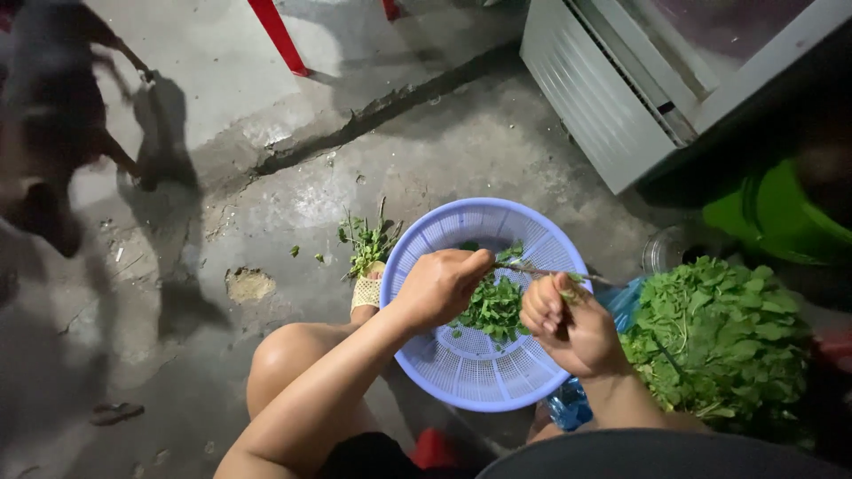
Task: The person sits on the floor and sorts green leafy vegetables by hand. They pick leaves from a large pile, remove stems, and place the leaves into a blue colander. The stems are discarded onto the floor beside them.
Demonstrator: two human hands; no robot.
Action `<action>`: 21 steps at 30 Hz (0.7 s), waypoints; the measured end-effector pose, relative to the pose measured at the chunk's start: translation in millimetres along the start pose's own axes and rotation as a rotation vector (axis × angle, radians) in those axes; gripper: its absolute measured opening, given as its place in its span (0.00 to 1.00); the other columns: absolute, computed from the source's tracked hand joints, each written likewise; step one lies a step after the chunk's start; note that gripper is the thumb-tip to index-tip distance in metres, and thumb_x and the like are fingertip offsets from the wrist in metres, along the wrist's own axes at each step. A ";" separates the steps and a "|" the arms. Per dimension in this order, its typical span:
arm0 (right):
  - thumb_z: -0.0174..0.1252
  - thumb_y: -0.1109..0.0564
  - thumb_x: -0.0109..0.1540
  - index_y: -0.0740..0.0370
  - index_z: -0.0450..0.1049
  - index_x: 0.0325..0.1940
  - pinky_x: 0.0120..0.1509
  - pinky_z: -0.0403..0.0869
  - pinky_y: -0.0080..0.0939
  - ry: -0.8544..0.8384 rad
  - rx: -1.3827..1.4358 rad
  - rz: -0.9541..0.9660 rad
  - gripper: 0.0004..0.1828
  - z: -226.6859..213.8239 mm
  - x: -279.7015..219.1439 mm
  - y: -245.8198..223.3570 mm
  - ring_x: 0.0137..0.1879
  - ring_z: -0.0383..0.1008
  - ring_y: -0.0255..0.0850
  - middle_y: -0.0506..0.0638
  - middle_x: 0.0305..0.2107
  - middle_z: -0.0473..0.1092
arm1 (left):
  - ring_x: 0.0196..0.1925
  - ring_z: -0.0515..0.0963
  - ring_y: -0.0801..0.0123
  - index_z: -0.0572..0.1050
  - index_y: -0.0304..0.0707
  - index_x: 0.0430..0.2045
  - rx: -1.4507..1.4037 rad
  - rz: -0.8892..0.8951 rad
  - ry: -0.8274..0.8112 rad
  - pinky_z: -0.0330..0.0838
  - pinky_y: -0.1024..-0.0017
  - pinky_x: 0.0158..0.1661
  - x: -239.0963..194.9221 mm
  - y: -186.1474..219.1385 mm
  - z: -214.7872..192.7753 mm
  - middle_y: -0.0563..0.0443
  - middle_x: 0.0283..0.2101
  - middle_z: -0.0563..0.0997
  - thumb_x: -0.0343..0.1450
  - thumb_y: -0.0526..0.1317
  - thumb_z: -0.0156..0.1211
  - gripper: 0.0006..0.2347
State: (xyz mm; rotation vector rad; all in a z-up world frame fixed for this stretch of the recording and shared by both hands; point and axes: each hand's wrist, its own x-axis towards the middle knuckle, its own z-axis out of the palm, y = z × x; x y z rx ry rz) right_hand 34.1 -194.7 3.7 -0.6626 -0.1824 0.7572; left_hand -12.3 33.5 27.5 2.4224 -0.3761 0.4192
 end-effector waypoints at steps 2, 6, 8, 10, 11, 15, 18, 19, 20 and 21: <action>0.42 0.47 0.74 0.57 0.58 0.22 0.28 0.54 0.37 -0.097 0.039 -0.025 0.26 -4.5 -5.9 3.1 0.22 0.52 0.33 0.42 0.18 0.50 | 0.27 0.79 0.47 0.68 0.48 0.32 0.007 -0.013 0.003 0.73 0.56 0.27 -5.1 -12.2 13.1 0.49 0.21 0.72 0.74 0.38 0.49 0.02; 0.40 0.50 0.74 0.57 0.68 0.27 0.33 0.63 0.41 -0.571 -0.050 -0.208 0.23 11.2 -26.0 -51.3 0.27 0.61 0.42 0.50 0.22 0.64 | 0.18 0.74 0.55 0.70 0.45 0.34 0.072 -0.246 0.087 0.62 0.56 0.22 -4.0 -61.0 -3.4 0.44 0.20 0.76 0.76 0.38 0.53 0.02; 0.38 0.50 0.75 0.58 0.66 0.27 0.36 0.63 0.42 -0.385 -0.346 -0.173 0.24 8.6 -18.4 -57.7 0.29 0.61 0.42 0.50 0.23 0.62 | 0.21 0.72 0.43 0.66 0.46 0.32 0.127 -0.383 0.140 0.60 0.53 0.23 -3.5 -74.7 -25.5 0.41 0.22 0.75 0.76 0.40 0.51 0.04; 0.36 0.50 0.76 0.59 0.64 0.27 0.40 0.64 0.42 -0.158 -0.619 -0.159 0.25 2.0 -10.1 -48.5 0.31 0.61 0.43 0.50 0.24 0.61 | 0.24 0.70 0.31 0.63 0.46 0.31 0.180 -0.501 0.160 0.58 0.50 0.23 -5.2 -92.5 -42.8 0.38 0.23 0.75 0.77 0.42 0.49 0.06; 0.36 0.38 0.69 0.51 0.61 0.53 0.59 0.58 0.50 -0.010 -1.057 0.024 0.20 -3.8 -0.5 -40.3 0.55 0.57 0.46 0.51 0.48 0.59 | 0.22 0.70 0.30 0.61 0.43 0.33 0.267 -0.577 0.080 0.57 0.46 0.22 -9.0 -104.0 -47.4 0.37 0.22 0.75 0.78 0.43 0.44 0.07; 0.40 0.26 0.62 0.38 0.52 0.79 0.75 0.49 0.72 0.204 -1.837 0.252 0.43 -26.6 12.7 -14.3 0.80 0.41 0.64 0.56 0.78 0.41 | 0.36 0.79 0.41 0.64 0.36 0.47 0.358 -0.954 -0.169 0.72 0.48 0.33 -13.7 -125.3 -70.6 0.32 0.38 0.81 0.79 0.41 0.44 0.08; 0.42 0.29 0.63 0.42 0.59 0.76 0.75 0.53 0.69 0.207 -1.765 0.217 0.39 -29.8 13.3 -14.7 0.78 0.48 0.59 0.53 0.76 0.49 | 0.79 0.40 0.40 0.46 0.52 0.75 0.413 -1.059 -0.424 0.35 0.38 0.71 -24.1 -135.1 -78.1 0.40 0.79 0.40 0.78 0.50 0.40 0.27; 0.42 0.29 0.63 0.42 0.59 0.76 0.75 0.53 0.69 0.207 -1.765 0.221 0.39 -24.7 11.4 -18.7 0.78 0.48 0.59 0.53 0.76 0.49 | 0.79 0.40 0.40 0.46 0.52 0.75 0.412 -1.060 -0.426 0.35 0.38 0.71 -25.7 -133.5 -79.3 0.40 0.79 0.40 0.78 0.50 0.40 0.27; 0.47 0.33 0.64 0.42 0.63 0.74 0.76 0.54 0.68 0.235 -1.794 0.280 0.35 -19.8 9.7 -23.0 0.78 0.48 0.57 0.52 0.76 0.50 | 0.79 0.38 0.40 0.43 0.54 0.75 0.466 -1.093 -0.463 0.33 0.34 0.71 -26.8 -131.8 -80.3 0.41 0.79 0.38 0.79 0.49 0.37 0.27; 0.51 0.37 0.64 0.43 0.66 0.71 0.76 0.54 0.68 0.267 -1.823 0.337 0.31 -15.0 8.3 -27.5 0.78 0.49 0.56 0.50 0.76 0.51 | 0.80 0.35 0.40 0.40 0.56 0.76 0.523 -1.120 -0.498 0.31 0.30 0.70 -26.1 -130.9 -81.7 0.42 0.80 0.37 0.79 0.49 0.35 0.27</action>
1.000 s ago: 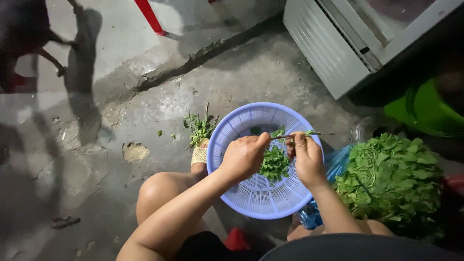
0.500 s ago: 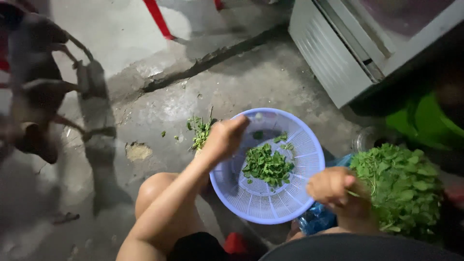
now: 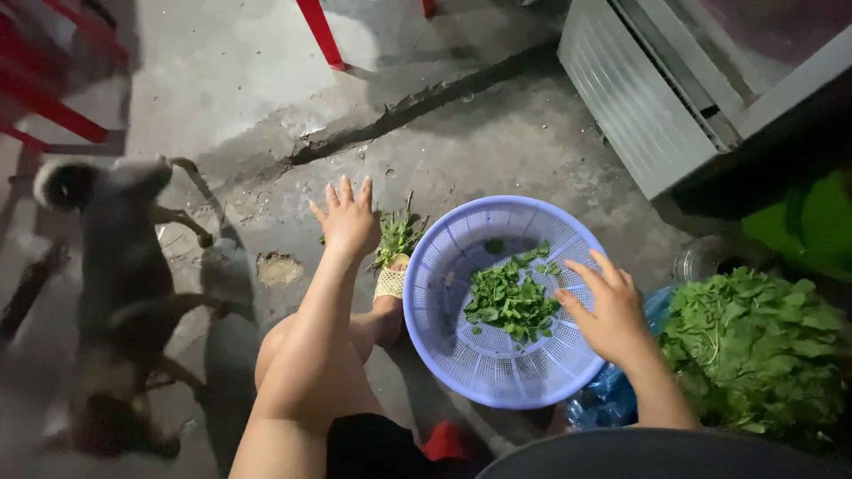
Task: The person sits on the floor and sorts green leafy vegetables by hand. They pick leaves from a large pile, remove stems, and place the leaves into a blue colander. The stems are discarded onto the floor beside them.
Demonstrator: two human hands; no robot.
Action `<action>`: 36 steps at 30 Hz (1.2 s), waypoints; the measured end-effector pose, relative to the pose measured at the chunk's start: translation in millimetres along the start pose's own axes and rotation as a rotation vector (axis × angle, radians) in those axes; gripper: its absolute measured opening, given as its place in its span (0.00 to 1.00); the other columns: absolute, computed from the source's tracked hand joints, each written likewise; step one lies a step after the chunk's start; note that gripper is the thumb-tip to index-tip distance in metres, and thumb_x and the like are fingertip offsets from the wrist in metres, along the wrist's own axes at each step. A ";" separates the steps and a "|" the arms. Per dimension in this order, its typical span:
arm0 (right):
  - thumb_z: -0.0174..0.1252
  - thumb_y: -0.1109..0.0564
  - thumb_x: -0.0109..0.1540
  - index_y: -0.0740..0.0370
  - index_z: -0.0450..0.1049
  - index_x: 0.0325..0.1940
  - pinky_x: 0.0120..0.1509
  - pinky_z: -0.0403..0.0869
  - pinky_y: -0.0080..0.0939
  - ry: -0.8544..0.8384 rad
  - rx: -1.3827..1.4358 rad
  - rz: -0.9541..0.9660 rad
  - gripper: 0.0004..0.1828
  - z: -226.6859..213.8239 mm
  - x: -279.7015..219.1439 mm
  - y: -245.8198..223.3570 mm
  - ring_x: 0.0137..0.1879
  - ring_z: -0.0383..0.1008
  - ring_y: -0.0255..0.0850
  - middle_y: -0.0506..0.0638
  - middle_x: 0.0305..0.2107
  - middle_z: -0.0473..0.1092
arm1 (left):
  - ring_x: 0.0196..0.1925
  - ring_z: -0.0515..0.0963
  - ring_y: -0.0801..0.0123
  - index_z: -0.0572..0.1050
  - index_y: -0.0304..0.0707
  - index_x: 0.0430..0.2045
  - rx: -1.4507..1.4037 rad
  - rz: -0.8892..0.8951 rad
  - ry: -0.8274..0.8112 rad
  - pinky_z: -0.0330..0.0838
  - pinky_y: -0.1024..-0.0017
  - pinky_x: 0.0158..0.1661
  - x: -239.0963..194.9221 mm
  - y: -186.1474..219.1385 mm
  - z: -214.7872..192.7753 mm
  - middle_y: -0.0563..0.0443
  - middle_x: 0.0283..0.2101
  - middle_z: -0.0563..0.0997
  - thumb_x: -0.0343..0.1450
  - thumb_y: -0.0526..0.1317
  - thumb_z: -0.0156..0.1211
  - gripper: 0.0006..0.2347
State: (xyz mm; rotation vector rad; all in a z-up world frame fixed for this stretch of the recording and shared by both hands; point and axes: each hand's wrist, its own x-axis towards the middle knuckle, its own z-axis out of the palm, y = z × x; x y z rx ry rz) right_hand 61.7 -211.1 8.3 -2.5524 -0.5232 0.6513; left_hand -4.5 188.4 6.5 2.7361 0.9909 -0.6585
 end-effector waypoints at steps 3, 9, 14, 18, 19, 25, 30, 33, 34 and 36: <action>0.58 0.43 0.62 0.42 0.66 0.71 0.76 0.60 0.69 0.005 -0.083 0.149 0.32 -36.1 -22.5 -13.9 0.77 0.52 0.53 0.46 0.77 0.51 | 0.80 0.37 0.40 0.48 0.55 0.74 0.009 0.028 0.003 0.31 0.27 0.69 2.4 -3.3 5.2 0.42 0.79 0.41 0.78 0.50 0.39 0.26; 0.57 0.57 0.70 0.51 0.73 0.68 0.66 0.65 0.51 0.531 0.299 0.158 0.20 -92.1 -83.0 83.3 0.64 0.69 0.54 0.57 0.65 0.70 | 0.77 0.48 0.41 0.63 0.53 0.66 -0.018 0.167 0.045 0.37 0.22 0.66 13.0 6.7 24.1 0.40 0.74 0.56 0.73 0.50 0.44 0.23; 0.53 0.56 0.76 0.64 0.75 0.63 0.64 0.68 0.44 0.725 0.394 0.293 0.14 -62.5 -140.8 201.4 0.60 0.72 0.43 0.56 0.56 0.74 | 0.70 0.64 0.51 0.69 0.54 0.60 0.086 0.366 0.072 0.49 0.27 0.65 14.0 23.6 40.6 0.46 0.61 0.70 0.74 0.56 0.48 0.21; 0.54 0.51 0.74 0.60 0.81 0.55 0.52 0.70 0.42 0.714 0.377 0.597 0.14 -2.6 -183.6 304.7 0.44 0.77 0.40 0.52 0.41 0.79 | 0.72 0.63 0.55 0.66 0.54 0.64 0.059 0.398 -0.071 0.43 0.25 0.66 -2.5 48.8 31.2 0.48 0.67 0.68 0.71 0.56 0.45 0.25; 0.54 0.51 0.74 0.60 0.81 0.55 0.52 0.70 0.42 0.724 0.368 0.610 0.14 11.4 -191.5 308.5 0.44 0.77 0.40 0.52 0.41 0.79 | 0.72 0.63 0.55 0.66 0.54 0.64 0.056 0.415 -0.077 0.43 0.25 0.66 2.4 49.2 41.8 0.48 0.67 0.68 0.71 0.56 0.45 0.25; 0.58 0.52 0.68 0.52 0.84 0.49 0.45 0.80 0.49 0.606 0.396 0.812 0.11 90.4 -178.8 318.8 0.42 0.83 0.51 0.53 0.35 0.81 | 0.74 0.64 0.38 0.68 0.54 0.68 0.075 0.556 -0.079 0.44 0.24 0.66 16.4 58.6 71.1 0.38 0.69 0.71 0.74 0.55 0.52 0.25; 0.69 0.33 0.57 0.53 0.85 0.46 0.53 0.79 0.52 0.615 0.172 0.939 0.25 116.5 -143.9 313.6 0.49 0.82 0.51 0.50 0.35 0.82 | 0.72 0.68 0.42 0.67 0.52 0.68 0.105 0.585 -0.123 0.49 0.28 0.66 10.9 66.7 68.5 0.38 0.67 0.73 0.75 0.52 0.52 0.24; 0.72 0.32 0.54 0.48 0.84 0.44 0.54 0.79 0.51 0.626 0.137 0.992 0.25 127.4 -130.6 312.8 0.51 0.82 0.49 0.45 0.37 0.82 | 0.71 0.69 0.41 0.68 0.52 0.68 0.094 0.580 -0.134 0.52 0.28 0.65 17.8 66.2 75.3 0.36 0.67 0.73 0.74 0.53 0.54 0.25; 0.72 0.32 0.54 0.48 0.84 0.44 0.54 0.79 0.51 0.628 0.136 0.992 0.25 136.3 -130.6 327.8 0.51 0.82 0.49 0.45 0.37 0.82 | 0.71 0.69 0.41 0.68 0.52 0.68 0.093 0.581 -0.134 0.52 0.28 0.65 15.9 66.4 73.7 0.36 0.67 0.73 0.74 0.53 0.54 0.25; 0.70 0.42 0.56 0.47 0.84 0.41 0.51 0.79 0.49 0.769 0.225 1.005 0.14 153.8 -129.1 357.3 0.48 0.82 0.50 0.44 0.36 0.81 | 0.69 0.73 0.43 0.68 0.51 0.67 0.111 0.599 -0.133 0.59 0.33 0.64 13.0 66.4 69.4 0.37 0.65 0.75 0.75 0.53 0.52 0.24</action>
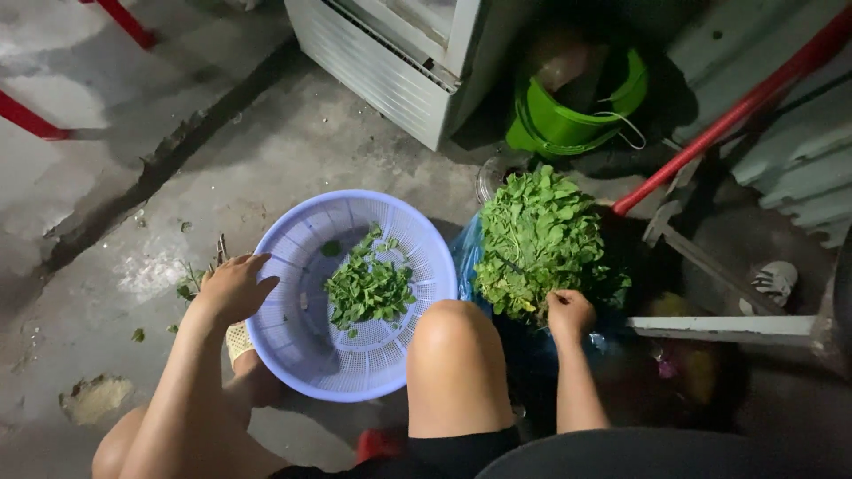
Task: The person sits on the floor and sorts green leafy vegetables by hand. They pick leaves from a large pile, remove stems, and place the leaves into a blue colander. The stems are discarded onto the floor beside them.
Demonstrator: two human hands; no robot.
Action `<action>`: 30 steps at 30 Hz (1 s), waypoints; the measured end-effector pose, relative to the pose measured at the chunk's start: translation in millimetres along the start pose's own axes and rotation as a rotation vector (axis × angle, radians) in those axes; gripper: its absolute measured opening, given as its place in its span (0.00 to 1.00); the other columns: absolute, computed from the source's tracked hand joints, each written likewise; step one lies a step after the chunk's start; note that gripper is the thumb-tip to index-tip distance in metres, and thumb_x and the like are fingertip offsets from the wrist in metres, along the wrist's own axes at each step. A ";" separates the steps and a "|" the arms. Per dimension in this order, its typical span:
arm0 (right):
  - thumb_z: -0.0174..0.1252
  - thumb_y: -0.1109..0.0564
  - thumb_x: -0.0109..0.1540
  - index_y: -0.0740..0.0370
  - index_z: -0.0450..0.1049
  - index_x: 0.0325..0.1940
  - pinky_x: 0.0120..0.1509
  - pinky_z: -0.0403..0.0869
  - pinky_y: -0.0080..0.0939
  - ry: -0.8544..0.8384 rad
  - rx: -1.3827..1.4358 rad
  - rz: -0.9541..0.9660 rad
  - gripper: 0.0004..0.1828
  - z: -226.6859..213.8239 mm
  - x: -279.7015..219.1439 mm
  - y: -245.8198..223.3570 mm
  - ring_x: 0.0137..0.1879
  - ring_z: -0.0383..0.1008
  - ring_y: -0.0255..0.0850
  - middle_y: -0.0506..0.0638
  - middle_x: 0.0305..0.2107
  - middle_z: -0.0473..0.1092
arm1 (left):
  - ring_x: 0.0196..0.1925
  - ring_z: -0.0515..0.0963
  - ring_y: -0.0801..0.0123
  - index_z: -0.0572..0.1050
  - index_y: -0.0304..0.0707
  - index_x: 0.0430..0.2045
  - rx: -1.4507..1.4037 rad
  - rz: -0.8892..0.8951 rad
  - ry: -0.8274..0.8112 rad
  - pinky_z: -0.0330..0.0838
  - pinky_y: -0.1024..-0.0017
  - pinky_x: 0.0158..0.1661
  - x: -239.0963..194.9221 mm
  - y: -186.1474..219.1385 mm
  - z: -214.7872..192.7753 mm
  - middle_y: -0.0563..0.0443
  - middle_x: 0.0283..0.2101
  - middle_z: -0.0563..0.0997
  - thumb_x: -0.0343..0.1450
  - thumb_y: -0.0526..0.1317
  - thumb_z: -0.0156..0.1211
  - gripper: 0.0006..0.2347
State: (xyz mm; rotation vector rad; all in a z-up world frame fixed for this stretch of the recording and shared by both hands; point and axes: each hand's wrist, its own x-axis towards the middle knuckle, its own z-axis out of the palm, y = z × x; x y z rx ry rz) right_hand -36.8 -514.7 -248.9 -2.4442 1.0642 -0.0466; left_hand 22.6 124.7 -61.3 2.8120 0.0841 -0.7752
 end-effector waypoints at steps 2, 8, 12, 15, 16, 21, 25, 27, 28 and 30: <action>0.67 0.45 0.57 0.50 0.83 0.41 0.41 0.78 0.46 -0.001 0.183 0.086 0.12 -5.8 -9.3 -4.7 0.41 0.81 0.47 0.47 0.34 0.80 | 0.68 0.74 0.43 0.69 0.49 0.67 -0.008 0.011 0.010 0.63 0.35 0.62 7.1 -2.9 4.3 0.36 0.65 0.76 0.74 0.52 0.52 0.24; 0.57 0.49 0.65 0.60 0.75 0.41 0.22 0.65 0.26 -0.101 0.941 0.433 0.12 -31.6 -35.5 -38.4 0.22 0.70 0.32 0.51 0.24 0.74 | 0.61 0.77 0.31 0.71 0.36 0.64 -0.141 0.081 0.041 0.73 0.37 0.56 1.8 5.9 1.0 0.24 0.60 0.76 0.72 0.45 0.56 0.24; 0.58 0.45 0.70 0.59 0.77 0.43 0.19 0.54 0.21 -0.209 1.092 0.261 0.15 -59.3 -52.4 -60.4 0.18 0.56 0.24 0.41 0.21 0.64 | 0.62 0.77 0.33 0.70 0.39 0.65 -0.139 0.080 0.011 0.75 0.43 0.57 -1.5 13.5 -7.8 0.25 0.62 0.74 0.72 0.46 0.57 0.24; 0.61 0.49 0.70 0.60 0.79 0.47 0.30 0.67 0.25 -0.046 0.961 -0.007 0.12 -82.3 -67.5 -74.1 0.30 0.70 0.31 0.50 0.30 0.72 | 0.63 0.77 0.36 0.69 0.41 0.67 -0.125 0.081 0.001 0.75 0.46 0.58 0.3 12.2 -3.0 0.28 0.63 0.74 0.73 0.47 0.56 0.25; 0.61 0.49 0.70 0.60 0.79 0.47 0.30 0.67 0.25 -0.045 0.965 -0.010 0.12 -83.1 -69.5 -74.0 0.30 0.70 0.31 0.50 0.30 0.72 | 0.63 0.77 0.36 0.69 0.41 0.67 -0.124 0.082 0.007 0.75 0.46 0.58 -1.3 14.7 -3.9 0.28 0.63 0.74 0.73 0.47 0.56 0.25; 0.67 0.46 0.67 0.51 0.84 0.49 0.53 0.75 0.40 -0.110 0.702 -0.183 0.12 -96.1 -86.0 -110.5 0.49 0.74 0.36 0.53 0.40 0.79 | 0.61 0.76 0.32 0.71 0.30 0.61 -0.307 0.299 0.098 0.70 0.42 0.60 -20.5 49.3 -30.5 0.24 0.58 0.77 0.72 0.39 0.54 0.21; 0.71 0.44 0.63 0.52 0.86 0.39 0.35 0.72 0.34 -0.218 0.665 -0.292 0.11 -118.5 -123.8 -191.7 0.28 0.70 0.34 0.49 0.17 0.72 | 0.59 0.76 0.32 0.76 0.27 0.56 -0.668 0.488 0.128 0.68 0.43 0.60 -19.8 90.1 -17.9 0.25 0.52 0.81 0.72 0.38 0.55 0.18; 0.74 0.42 0.57 0.53 0.86 0.28 0.33 0.74 0.36 -0.325 0.566 -0.410 0.15 -133.9 -161.6 -243.9 0.24 0.72 0.32 0.47 0.13 0.74 | 0.60 0.77 0.39 0.74 0.29 0.59 -1.012 0.662 0.060 0.70 0.44 0.59 -34.1 121.5 -19.6 0.27 0.56 0.79 0.76 0.40 0.54 0.18; 0.74 0.42 0.57 0.53 0.86 0.28 0.33 0.74 0.36 -0.346 0.575 -0.433 0.15 -125.0 -173.5 -261.2 0.24 0.72 0.32 0.47 0.13 0.74 | 0.60 0.77 0.39 0.74 0.29 0.59 -1.009 0.645 0.089 0.70 0.44 0.59 -46.1 132.4 -21.0 0.27 0.56 0.79 0.76 0.40 0.54 0.18; 0.78 0.42 0.51 0.49 0.84 0.26 0.35 0.77 0.38 -0.307 0.404 -0.611 0.13 -108.2 -200.0 -294.4 0.26 0.80 0.38 0.49 0.13 0.75 | 0.64 0.72 0.49 0.65 0.39 0.68 -1.572 0.651 -0.163 0.68 0.50 0.62 -66.4 154.9 -22.9 0.33 0.66 0.72 0.78 0.44 0.54 0.22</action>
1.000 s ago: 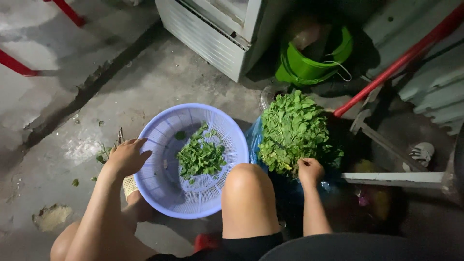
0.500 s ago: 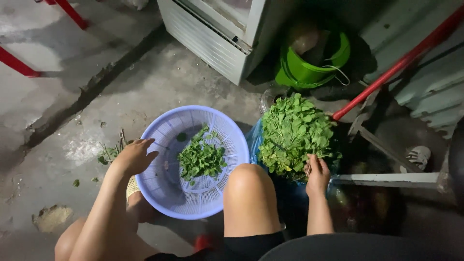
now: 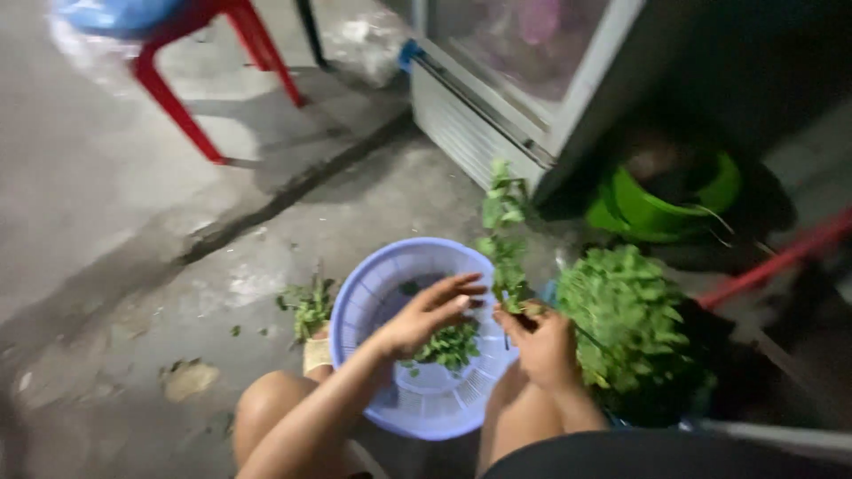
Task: The person sits on the floor and sorts green leafy vegetables by hand. They pick leaves from a large pile, remove stems, and place the leaves into a blue colander. The stems are discarded onto the floor beside them.
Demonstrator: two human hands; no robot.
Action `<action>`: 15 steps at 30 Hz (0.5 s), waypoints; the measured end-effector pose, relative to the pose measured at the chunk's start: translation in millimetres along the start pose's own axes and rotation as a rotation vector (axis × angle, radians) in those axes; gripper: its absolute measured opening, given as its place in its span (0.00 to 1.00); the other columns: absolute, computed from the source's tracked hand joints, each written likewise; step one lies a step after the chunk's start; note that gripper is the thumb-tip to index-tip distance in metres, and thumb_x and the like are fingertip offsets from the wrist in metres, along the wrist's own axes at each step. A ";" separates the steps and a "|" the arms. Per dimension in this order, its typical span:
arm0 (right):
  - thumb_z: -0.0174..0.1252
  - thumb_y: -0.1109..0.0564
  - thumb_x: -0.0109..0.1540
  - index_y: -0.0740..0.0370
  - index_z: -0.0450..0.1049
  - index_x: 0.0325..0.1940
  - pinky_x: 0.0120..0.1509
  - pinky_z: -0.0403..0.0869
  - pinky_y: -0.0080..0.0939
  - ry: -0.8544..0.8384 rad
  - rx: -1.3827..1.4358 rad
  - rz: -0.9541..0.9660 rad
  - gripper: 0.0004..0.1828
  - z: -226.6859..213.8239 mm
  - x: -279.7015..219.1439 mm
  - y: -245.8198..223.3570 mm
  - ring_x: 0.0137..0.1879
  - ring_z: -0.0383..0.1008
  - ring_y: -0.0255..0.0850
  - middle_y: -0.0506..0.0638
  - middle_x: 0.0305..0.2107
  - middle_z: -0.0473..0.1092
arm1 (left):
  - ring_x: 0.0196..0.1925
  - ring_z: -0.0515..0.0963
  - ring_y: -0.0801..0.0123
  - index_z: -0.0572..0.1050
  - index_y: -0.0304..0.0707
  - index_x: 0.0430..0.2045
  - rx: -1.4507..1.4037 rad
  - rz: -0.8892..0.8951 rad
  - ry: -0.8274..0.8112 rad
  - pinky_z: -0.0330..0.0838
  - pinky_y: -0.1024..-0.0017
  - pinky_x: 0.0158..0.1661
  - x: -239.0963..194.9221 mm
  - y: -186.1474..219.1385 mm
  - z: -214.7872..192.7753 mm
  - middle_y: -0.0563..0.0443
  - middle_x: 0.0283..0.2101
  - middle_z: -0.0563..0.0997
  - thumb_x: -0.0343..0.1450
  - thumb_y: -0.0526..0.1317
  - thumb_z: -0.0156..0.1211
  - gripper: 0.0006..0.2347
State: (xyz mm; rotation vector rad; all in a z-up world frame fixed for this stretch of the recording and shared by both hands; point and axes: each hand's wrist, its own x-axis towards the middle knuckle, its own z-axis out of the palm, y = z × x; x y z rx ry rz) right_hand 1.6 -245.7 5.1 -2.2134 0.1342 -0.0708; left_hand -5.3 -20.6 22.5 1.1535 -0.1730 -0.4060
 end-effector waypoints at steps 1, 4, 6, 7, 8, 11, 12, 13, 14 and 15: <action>0.78 0.42 0.51 0.49 0.84 0.26 0.35 0.77 0.38 -0.018 0.009 -0.019 0.13 17.3 -2.1 -12.7 0.26 0.80 0.38 0.49 0.13 0.75 | 0.64 0.72 0.49 0.65 0.39 0.68 0.008 0.012 0.024 0.68 0.50 0.62 2.2 -15.9 -0.3 0.33 0.66 0.72 0.78 0.44 0.54 0.22; 0.68 0.63 0.47 0.57 0.84 0.47 0.59 0.79 0.50 0.012 -0.137 -0.200 0.23 49.2 -11.5 -50.6 0.52 0.81 0.53 0.57 0.41 0.81 | 0.51 0.81 0.58 0.69 0.39 0.64 -0.383 -0.021 0.217 0.74 0.49 0.58 7.6 -43.3 -3.5 0.45 0.53 0.77 0.78 0.43 0.58 0.19; 0.62 0.63 0.55 0.46 0.69 0.65 0.49 0.76 0.42 -0.237 0.054 -0.246 0.33 49.9 -18.5 -80.2 0.42 0.84 0.46 0.48 0.33 0.82 | 0.32 0.75 0.77 0.74 0.40 0.41 -0.385 0.057 0.282 0.68 0.80 0.33 1.9 -31.3 -10.1 0.58 0.30 0.76 0.78 0.39 0.53 0.05; 0.62 0.63 0.55 0.46 0.69 0.65 0.49 0.76 0.42 -0.249 0.057 -0.254 0.33 53.1 -18.3 -87.6 0.42 0.84 0.46 0.48 0.33 0.82 | 0.32 0.75 0.77 0.74 0.40 0.41 -0.384 0.064 0.296 0.68 0.80 0.33 0.4 -27.2 -19.4 0.58 0.30 0.76 0.78 0.39 0.53 0.05; 0.62 0.64 0.57 0.46 0.63 0.70 0.53 0.78 0.40 -0.367 0.117 -0.186 0.38 55.0 -18.6 -93.4 0.45 0.85 0.44 0.51 0.37 0.82 | 0.31 0.76 0.76 0.73 0.40 0.41 -0.264 0.063 0.299 0.69 0.78 0.31 -1.2 -24.9 -27.1 0.55 0.31 0.77 0.80 0.38 0.50 0.05; 0.60 0.63 0.59 0.46 0.58 0.76 0.49 0.84 0.38 -0.609 0.123 -0.076 0.42 39.9 -10.1 -120.7 0.40 0.83 0.40 0.53 0.34 0.82 | 0.28 0.75 0.71 0.72 0.38 0.43 -0.039 -0.025 0.312 0.71 0.74 0.30 -13.2 -1.5 -48.0 0.52 0.29 0.76 0.81 0.35 0.44 0.06; 0.60 0.61 0.60 0.46 0.59 0.77 0.40 0.88 0.39 -0.717 0.075 -0.036 0.40 30.9 -5.1 -131.1 0.31 0.81 0.38 0.51 0.27 0.82 | 0.26 0.73 0.69 0.71 0.36 0.45 0.071 -0.111 0.305 0.71 0.71 0.30 -17.6 9.1 -54.2 0.51 0.27 0.74 0.81 0.32 0.42 0.07; 0.60 0.61 0.60 0.46 0.59 0.77 0.40 0.88 0.39 -0.727 0.074 -0.035 0.40 30.2 4.6 -119.8 0.31 0.81 0.38 0.51 0.27 0.82 | 0.26 0.73 0.69 0.71 0.36 0.45 0.067 -0.113 0.313 0.71 0.71 0.30 -20.4 1.8 -66.0 0.51 0.27 0.74 0.81 0.32 0.42 0.07; 0.61 0.61 0.61 0.44 0.72 0.62 0.39 0.84 0.39 -0.497 0.074 -0.168 0.26 29.0 14.0 -107.7 0.30 0.81 0.38 0.50 0.23 0.80 | 0.24 0.72 0.73 0.72 0.38 0.38 0.126 -0.053 0.284 0.68 0.76 0.25 -23.1 -5.9 -77.2 0.53 0.23 0.73 0.79 0.33 0.46 0.05; 0.62 0.61 0.61 0.43 0.85 0.47 0.37 0.80 0.40 -0.267 0.074 -0.302 0.15 27.8 23.5 -95.4 0.28 0.80 0.38 0.48 0.18 0.79 | 0.21 0.71 0.77 0.74 0.39 0.31 0.186 0.007 0.253 0.65 0.81 0.20 -25.6 -13.7 -88.1 0.56 0.19 0.72 0.77 0.33 0.51 0.06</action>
